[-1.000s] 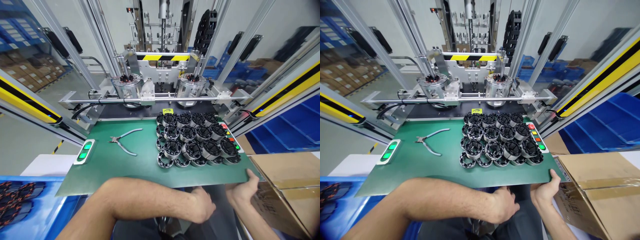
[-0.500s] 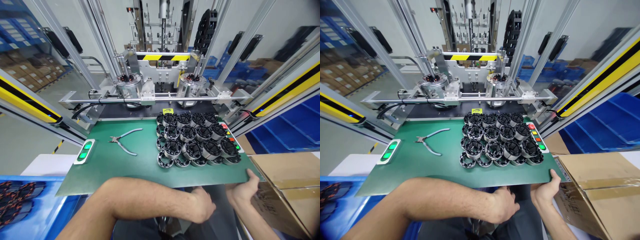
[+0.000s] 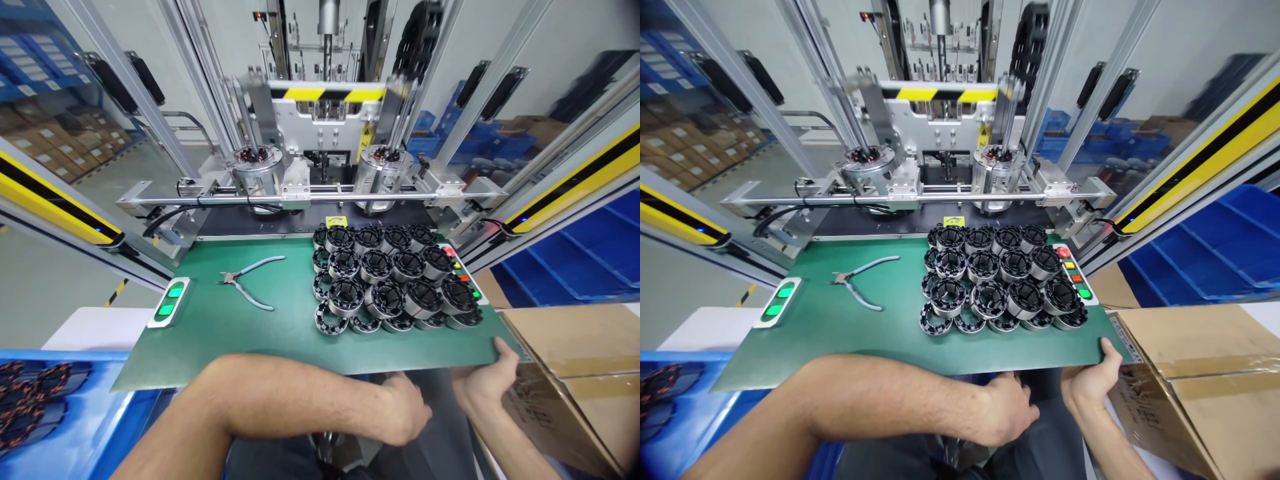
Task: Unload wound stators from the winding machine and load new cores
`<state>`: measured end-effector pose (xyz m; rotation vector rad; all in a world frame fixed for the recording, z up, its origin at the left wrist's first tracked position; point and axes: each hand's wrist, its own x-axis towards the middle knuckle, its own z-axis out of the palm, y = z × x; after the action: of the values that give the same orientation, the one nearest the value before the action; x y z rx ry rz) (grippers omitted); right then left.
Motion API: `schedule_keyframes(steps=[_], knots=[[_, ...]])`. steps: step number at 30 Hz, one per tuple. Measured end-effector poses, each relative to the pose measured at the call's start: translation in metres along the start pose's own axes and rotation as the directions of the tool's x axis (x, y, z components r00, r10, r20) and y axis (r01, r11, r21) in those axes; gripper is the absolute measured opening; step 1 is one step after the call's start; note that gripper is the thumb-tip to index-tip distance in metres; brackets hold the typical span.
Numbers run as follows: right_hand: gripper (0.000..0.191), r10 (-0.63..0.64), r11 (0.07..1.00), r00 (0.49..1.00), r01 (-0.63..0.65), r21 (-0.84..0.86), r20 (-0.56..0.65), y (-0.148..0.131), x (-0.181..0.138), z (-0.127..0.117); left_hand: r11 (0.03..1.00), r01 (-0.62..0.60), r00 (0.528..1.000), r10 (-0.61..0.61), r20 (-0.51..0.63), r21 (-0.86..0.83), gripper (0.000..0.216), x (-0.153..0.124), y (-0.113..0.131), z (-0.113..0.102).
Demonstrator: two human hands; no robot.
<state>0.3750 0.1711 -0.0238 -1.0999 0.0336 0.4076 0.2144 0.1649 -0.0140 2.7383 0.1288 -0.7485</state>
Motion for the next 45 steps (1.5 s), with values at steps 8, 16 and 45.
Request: schedule_keyframes(steps=[8,16,45], knots=[[0.028,0.005,1.0,1.0,-0.005,-0.016,-0.014,-0.001,0.0,0.001,1.0,-0.001,0.999,0.001,-0.033,0.014,0.058,0.004,0.0,0.009],[0.031,0.022,0.999,1.0,-0.022,-0.047,0.0,-0.003,-0.002,0.001,1.0,0.016,0.996,-0.016,-0.091,0.01,0.056,0.012,0.002,0.021],[0.034,-0.002,0.999,0.999,0.001,0.037,0.034,-0.001,0.0,-0.001,1.0,0.022,0.998,-0.022,-0.06,-0.008,0.054,0.006,0.002,0.013]])
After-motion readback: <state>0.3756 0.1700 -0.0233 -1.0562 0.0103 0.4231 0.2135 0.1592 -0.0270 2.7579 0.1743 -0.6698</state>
